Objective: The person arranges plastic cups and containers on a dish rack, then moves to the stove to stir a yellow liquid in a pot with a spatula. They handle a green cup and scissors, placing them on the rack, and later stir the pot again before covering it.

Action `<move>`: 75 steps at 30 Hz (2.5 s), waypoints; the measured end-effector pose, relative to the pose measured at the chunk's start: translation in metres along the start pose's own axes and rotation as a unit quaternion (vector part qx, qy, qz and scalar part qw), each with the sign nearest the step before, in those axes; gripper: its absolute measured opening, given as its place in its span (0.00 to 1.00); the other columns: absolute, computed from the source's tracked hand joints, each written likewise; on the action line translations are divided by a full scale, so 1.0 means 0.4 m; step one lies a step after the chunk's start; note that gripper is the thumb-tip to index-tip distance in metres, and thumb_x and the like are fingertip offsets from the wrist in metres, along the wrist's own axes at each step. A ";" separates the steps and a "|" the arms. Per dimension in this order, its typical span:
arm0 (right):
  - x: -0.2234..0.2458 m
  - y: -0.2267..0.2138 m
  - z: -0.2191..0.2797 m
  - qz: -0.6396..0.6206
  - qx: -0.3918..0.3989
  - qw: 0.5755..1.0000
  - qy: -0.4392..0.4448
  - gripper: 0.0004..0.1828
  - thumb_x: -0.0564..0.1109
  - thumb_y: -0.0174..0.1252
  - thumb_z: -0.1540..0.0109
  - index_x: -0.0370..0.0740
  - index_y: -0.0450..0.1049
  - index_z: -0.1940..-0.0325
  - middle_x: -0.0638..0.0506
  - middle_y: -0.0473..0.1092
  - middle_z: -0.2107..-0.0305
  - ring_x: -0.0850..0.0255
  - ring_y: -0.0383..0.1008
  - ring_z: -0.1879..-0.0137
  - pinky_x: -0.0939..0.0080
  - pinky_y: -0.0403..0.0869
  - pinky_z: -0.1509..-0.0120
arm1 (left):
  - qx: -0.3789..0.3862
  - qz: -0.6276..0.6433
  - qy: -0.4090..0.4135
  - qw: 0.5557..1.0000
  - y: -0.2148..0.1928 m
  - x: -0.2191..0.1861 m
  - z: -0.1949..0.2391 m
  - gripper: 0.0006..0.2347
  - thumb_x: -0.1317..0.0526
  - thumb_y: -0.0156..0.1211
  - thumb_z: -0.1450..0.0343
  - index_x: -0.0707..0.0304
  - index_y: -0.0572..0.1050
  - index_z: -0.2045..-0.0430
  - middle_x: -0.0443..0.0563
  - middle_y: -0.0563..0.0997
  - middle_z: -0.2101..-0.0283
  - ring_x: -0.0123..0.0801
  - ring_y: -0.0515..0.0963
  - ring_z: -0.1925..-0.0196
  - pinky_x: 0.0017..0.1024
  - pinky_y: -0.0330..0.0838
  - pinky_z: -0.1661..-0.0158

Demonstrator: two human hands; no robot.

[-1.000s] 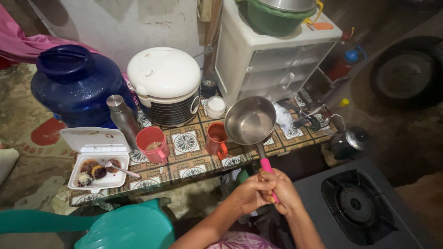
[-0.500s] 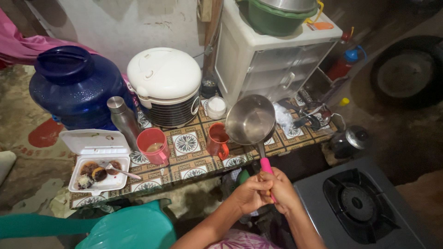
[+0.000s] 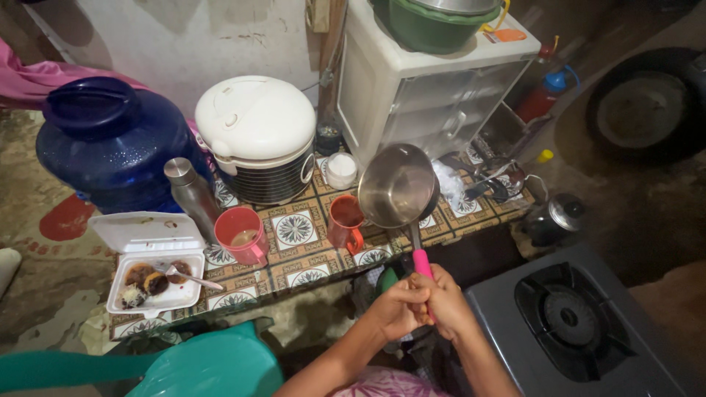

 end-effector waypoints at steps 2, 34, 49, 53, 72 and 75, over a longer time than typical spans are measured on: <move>0.001 0.004 0.001 -0.003 0.001 1.000 0.010 0.08 0.43 0.51 0.33 0.37 0.66 0.65 0.52 0.62 0.89 0.66 0.59 0.89 0.66 0.56 0.88 | -0.011 -0.001 -0.006 1.000 -0.007 -0.001 0.001 0.05 0.66 0.65 0.27 0.63 0.74 0.64 0.46 0.74 0.75 0.32 0.77 0.71 0.35 0.75 0.63; -0.003 -0.012 -0.003 0.064 -0.076 0.995 -0.024 0.09 0.44 0.55 0.35 0.34 0.72 0.60 0.53 0.67 0.82 0.71 0.61 0.84 0.67 0.59 0.85 | 0.001 0.043 -0.003 0.999 -0.023 -0.004 0.002 0.07 0.69 0.64 0.27 0.65 0.76 0.58 0.55 0.83 0.68 0.37 0.85 0.68 0.39 0.81 0.63; 0.025 -0.005 0.011 0.125 -0.112 0.985 -0.025 0.10 0.43 0.55 0.36 0.35 0.76 0.55 0.53 0.70 0.80 0.71 0.63 0.83 0.67 0.63 0.83 | 0.007 0.066 0.000 0.998 -0.030 -0.001 -0.001 0.06 0.70 0.64 0.27 0.65 0.76 0.58 0.56 0.83 0.67 0.39 0.85 0.66 0.41 0.82 0.62; 0.027 -0.005 0.011 0.124 -0.110 0.986 -0.024 0.10 0.43 0.55 0.36 0.37 0.76 0.54 0.53 0.69 0.81 0.71 0.63 0.83 0.67 0.62 0.84 | 0.004 0.064 0.001 0.998 -0.027 -0.003 -0.002 0.07 0.70 0.64 0.27 0.65 0.76 0.58 0.56 0.83 0.67 0.39 0.85 0.66 0.40 0.82 0.62; -0.035 -0.115 0.060 -0.267 0.058 0.962 0.006 0.13 0.43 0.52 0.34 0.30 0.73 0.50 0.53 0.68 0.78 0.73 0.60 0.84 0.73 0.57 0.87 | -0.113 -0.239 -0.077 0.961 0.122 0.048 -0.035 0.07 0.62 0.65 0.28 0.63 0.76 0.62 0.49 0.82 0.68 0.29 0.83 0.68 0.27 0.79 0.65; -0.037 -0.165 0.109 -0.289 0.008 0.957 -0.004 0.14 0.41 0.52 0.36 0.29 0.72 0.50 0.53 0.69 0.76 0.73 0.60 0.84 0.74 0.56 0.86 | -0.111 -0.259 -0.113 0.953 0.152 0.088 -0.054 0.06 0.62 0.66 0.28 0.63 0.76 0.63 0.49 0.82 0.69 0.29 0.83 0.69 0.28 0.80 0.66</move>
Point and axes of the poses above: each hand's wrist, its own z-axis away from the middle knuckle, its own y-axis out of the palm, x = y × z, the point moved 6 cm from there along -z, towards the middle knuckle
